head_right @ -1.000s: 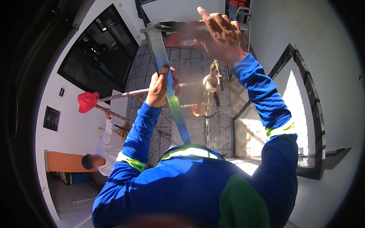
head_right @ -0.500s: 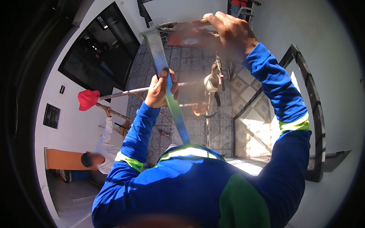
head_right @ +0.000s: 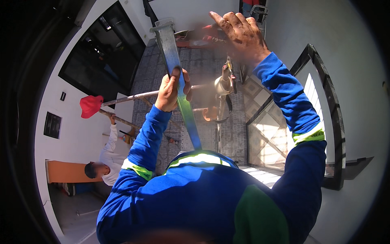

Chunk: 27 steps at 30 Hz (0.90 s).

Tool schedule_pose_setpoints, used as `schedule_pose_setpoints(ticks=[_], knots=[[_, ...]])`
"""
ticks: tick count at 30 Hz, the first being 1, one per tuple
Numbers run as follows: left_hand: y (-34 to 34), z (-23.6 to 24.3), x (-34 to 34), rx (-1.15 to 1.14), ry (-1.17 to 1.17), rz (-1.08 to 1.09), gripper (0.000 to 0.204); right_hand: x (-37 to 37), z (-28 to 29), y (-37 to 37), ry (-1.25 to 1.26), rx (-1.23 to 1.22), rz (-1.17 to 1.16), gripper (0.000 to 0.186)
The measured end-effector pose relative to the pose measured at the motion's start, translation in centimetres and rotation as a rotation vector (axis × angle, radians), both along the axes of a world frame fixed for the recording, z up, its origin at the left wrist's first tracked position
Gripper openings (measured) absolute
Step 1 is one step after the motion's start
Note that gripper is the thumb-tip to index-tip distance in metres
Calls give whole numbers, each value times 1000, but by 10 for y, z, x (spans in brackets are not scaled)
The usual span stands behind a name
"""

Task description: The person measures and cuts a metal trim piece using pliers and a utility knife, then fits it into a window frame. They repeat the process with another piece, adjusting and trimming it to fit.

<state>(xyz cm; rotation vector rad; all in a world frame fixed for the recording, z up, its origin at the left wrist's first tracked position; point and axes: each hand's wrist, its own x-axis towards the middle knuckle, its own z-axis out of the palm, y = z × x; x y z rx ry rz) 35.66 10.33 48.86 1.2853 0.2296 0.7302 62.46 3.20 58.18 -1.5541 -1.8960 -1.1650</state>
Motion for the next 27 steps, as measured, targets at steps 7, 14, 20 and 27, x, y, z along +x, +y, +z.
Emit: schedule_pose_setpoints(ticks=[7,14,20,27], knots=[[0,7,-2,1,-34,-12,46,-10,2,-10,219,50,6,89],[1,2,-8,-2,-17,-11,46,-10,10,-8,89,134,24,69],[-7,5,-9,17,-34,-44,47,11,47,-11,-38,78,186,63],[18,6,-16,127,-121,179,56,-22,-8,-22,462,-96,137,63]])
